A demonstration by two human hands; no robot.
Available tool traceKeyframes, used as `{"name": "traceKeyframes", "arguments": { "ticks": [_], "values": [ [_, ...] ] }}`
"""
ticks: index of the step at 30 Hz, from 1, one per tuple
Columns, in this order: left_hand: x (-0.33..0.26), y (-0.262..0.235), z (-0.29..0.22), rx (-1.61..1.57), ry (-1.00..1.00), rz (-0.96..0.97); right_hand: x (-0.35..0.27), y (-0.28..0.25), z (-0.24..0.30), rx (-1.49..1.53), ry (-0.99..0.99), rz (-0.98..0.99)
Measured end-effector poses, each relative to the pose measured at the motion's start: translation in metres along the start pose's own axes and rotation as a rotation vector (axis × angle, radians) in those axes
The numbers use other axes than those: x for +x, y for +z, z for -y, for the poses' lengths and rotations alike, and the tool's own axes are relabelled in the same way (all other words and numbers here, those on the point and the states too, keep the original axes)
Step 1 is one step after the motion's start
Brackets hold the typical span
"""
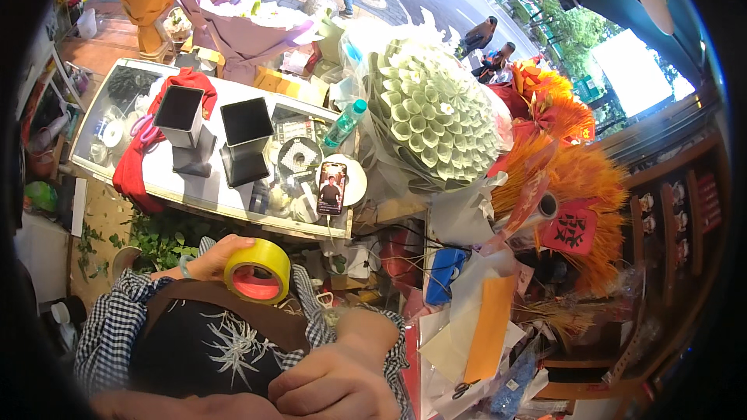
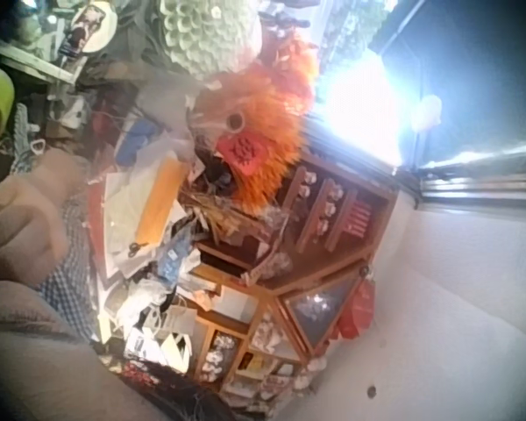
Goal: The person assembles two black square boxes by folding and taping their edges. They use yellow tape and scissors to secure the joints, then place the finished boxes on the table.
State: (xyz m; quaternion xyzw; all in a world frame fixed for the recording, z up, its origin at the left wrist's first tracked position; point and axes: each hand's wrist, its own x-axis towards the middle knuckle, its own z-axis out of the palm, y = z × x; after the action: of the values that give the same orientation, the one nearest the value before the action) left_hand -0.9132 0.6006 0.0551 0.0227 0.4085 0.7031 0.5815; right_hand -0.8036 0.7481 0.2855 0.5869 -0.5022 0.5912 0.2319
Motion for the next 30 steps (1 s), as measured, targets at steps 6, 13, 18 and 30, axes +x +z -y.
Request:
{"name": "traceKeyframes", "arguments": {
  "ticks": [6, 13, 18, 30],
  "values": [
    [0.0, 0.0, -0.002, 0.016, 0.01, -0.009, 0.0, 0.008, 0.0, 0.058, 0.114, -0.073],
    [0.0, 0.0, -0.002, 0.02, 0.02, 0.014, -0.011, 0.004, -0.006, 0.172, 0.094, 0.007],
    [-0.002, 0.004, -0.004, 0.002, 0.025, 0.017, -0.027, 0.01, -0.005, 0.258, 0.029, -0.039],
    [-0.008, 0.01, -0.005, -0.014, 0.003, 0.041, -0.01, 0.003, -0.023, 0.404, 0.189, 0.042]
  ]
}}
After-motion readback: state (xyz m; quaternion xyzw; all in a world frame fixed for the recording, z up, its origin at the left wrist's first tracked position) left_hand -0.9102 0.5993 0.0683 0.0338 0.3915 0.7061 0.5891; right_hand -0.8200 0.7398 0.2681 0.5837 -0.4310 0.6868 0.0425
